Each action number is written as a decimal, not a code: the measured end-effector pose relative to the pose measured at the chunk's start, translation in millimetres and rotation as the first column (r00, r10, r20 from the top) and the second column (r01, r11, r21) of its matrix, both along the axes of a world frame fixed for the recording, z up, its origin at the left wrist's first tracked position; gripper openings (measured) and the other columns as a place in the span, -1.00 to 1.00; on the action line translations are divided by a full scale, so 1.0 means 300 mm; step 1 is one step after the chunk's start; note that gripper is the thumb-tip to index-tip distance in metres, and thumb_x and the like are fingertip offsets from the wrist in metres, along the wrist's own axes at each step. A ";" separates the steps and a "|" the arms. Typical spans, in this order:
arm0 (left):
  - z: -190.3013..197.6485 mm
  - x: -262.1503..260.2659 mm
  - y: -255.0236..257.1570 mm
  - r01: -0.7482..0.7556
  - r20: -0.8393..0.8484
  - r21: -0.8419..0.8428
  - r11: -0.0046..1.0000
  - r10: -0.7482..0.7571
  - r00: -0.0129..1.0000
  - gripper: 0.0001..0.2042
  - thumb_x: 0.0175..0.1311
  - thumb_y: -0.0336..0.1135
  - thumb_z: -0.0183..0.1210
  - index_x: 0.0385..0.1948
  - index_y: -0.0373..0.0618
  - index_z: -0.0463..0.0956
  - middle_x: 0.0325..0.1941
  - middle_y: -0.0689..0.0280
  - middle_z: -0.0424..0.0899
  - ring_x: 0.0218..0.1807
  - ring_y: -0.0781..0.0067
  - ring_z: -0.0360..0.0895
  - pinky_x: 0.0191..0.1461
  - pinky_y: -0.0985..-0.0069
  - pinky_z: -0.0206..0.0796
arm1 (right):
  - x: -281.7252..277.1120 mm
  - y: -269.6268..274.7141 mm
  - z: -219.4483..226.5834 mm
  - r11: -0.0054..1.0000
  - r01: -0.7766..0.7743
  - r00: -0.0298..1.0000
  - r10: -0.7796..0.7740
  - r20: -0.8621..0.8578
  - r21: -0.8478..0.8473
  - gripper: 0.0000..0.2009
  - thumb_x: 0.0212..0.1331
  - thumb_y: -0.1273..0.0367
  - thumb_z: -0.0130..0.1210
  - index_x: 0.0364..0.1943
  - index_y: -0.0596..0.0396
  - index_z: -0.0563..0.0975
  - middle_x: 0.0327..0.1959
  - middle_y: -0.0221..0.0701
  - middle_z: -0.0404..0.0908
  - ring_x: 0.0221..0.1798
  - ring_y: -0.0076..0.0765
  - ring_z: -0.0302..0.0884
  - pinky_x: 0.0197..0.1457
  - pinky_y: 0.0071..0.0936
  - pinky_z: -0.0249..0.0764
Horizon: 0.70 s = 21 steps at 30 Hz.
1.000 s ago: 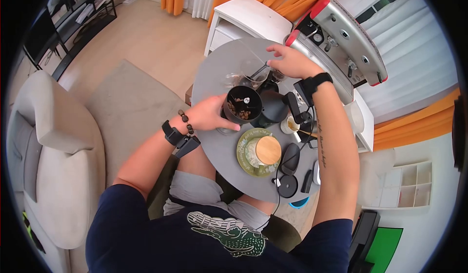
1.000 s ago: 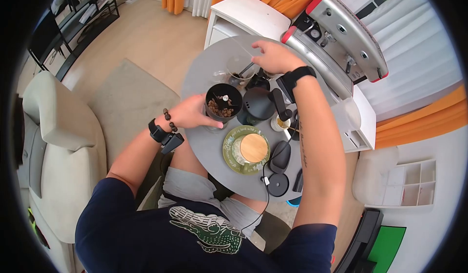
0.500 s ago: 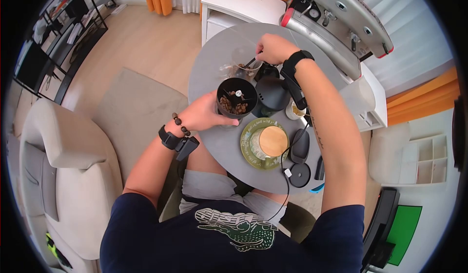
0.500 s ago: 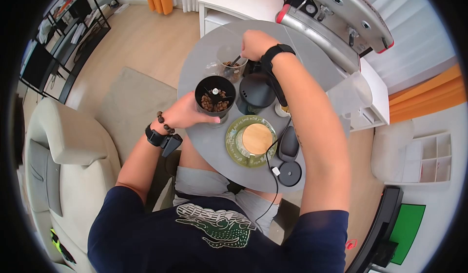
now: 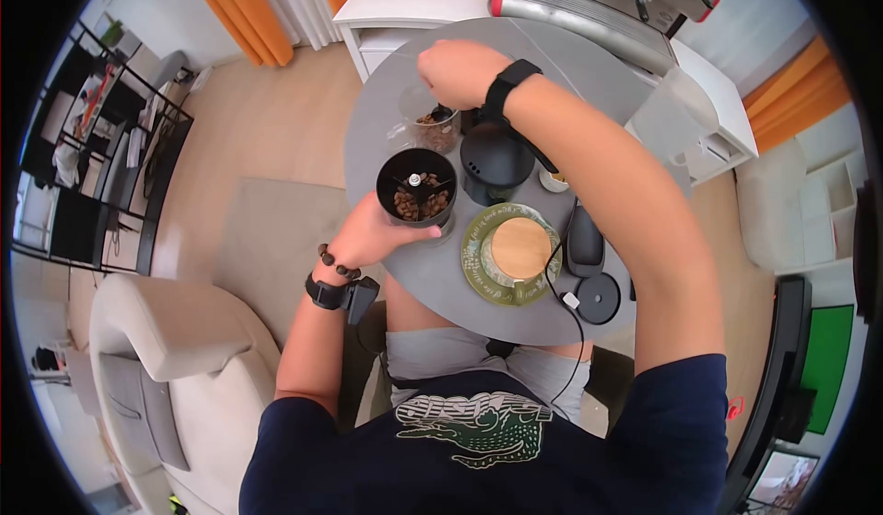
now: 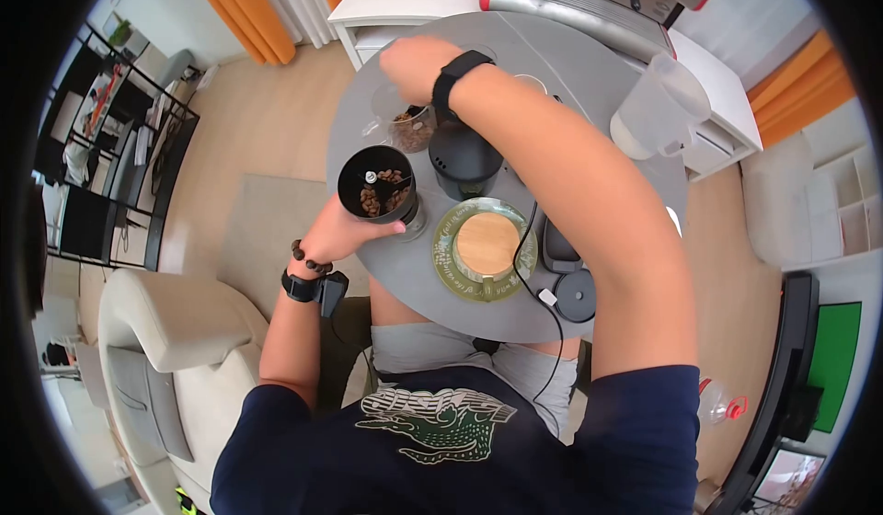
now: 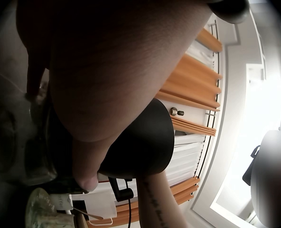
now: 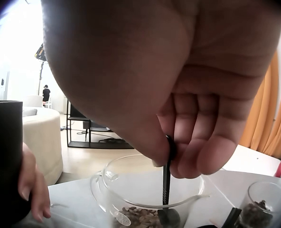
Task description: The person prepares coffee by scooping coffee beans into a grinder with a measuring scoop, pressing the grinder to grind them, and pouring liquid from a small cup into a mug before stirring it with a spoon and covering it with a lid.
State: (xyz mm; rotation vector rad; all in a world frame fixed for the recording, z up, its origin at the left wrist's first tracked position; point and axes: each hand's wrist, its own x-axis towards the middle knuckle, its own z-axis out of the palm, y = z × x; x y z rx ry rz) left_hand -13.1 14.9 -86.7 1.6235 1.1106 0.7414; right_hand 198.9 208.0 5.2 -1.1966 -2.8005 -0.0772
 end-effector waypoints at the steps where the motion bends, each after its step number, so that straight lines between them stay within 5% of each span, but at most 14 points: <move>1: -0.002 -0.001 0.000 -0.009 0.017 -0.024 1.000 0.009 1.000 -0.23 0.21 -0.34 0.74 0.47 -0.16 0.55 0.36 0.31 0.81 0.37 0.46 0.67 0.53 0.35 0.50 | -0.001 0.009 -0.013 0.999 -0.020 1.000 0.021 0.024 -0.027 -0.86 0.22 0.49 0.22 -0.28 0.14 0.80 -0.21 -0.01 0.84 -0.07 0.25 0.82 0.05 0.08 0.75; 13: -0.009 -0.003 -0.001 0.005 0.024 -0.028 1.000 -0.005 1.000 -0.19 0.22 -0.38 0.73 0.51 -0.18 0.50 0.40 0.32 0.75 0.40 0.47 0.63 0.56 0.33 0.47 | -0.001 0.077 -0.048 0.972 0.021 1.000 -0.025 -0.010 -0.234 -0.85 0.30 0.41 0.35 -0.15 0.12 0.84 -0.18 -0.08 0.89 -0.06 0.17 0.84 0.04 -0.02 0.74; 16: -0.017 -0.006 -0.003 -0.008 0.026 -0.025 1.000 0.009 1.000 -0.19 0.21 -0.37 0.73 0.51 -0.19 0.50 0.40 0.32 0.76 0.39 0.48 0.63 0.55 0.33 0.48 | 0.012 0.078 -0.041 0.965 -0.011 1.000 0.010 -0.007 -0.263 -0.87 0.34 0.41 0.34 -0.15 0.11 0.84 -0.21 -0.16 0.90 -0.11 0.03 0.86 0.01 -0.08 0.73; 18: -0.019 -0.005 -0.003 -0.004 0.041 -0.026 1.000 0.005 0.999 -0.20 0.21 -0.37 0.74 0.50 -0.19 0.51 0.39 0.32 0.76 0.38 0.48 0.64 0.54 0.34 0.49 | 0.009 0.082 -0.034 0.879 0.075 0.994 -0.104 -0.035 -0.470 -0.86 0.40 0.39 0.32 -0.11 0.12 0.82 -0.26 -0.26 0.90 -0.19 -0.19 0.86 -0.07 -0.17 0.71; 21: -0.012 -0.003 -0.005 -0.010 0.040 -0.008 1.000 0.010 0.999 -0.22 0.21 -0.37 0.74 0.48 -0.18 0.54 0.36 0.33 0.80 0.35 0.51 0.66 0.51 0.36 0.52 | 0.040 0.093 -0.018 0.847 0.075 0.986 -0.142 -0.087 -0.526 -0.85 0.46 0.38 0.27 -0.08 0.13 0.79 -0.30 -0.36 0.87 -0.27 -0.39 0.79 -0.19 -0.27 0.67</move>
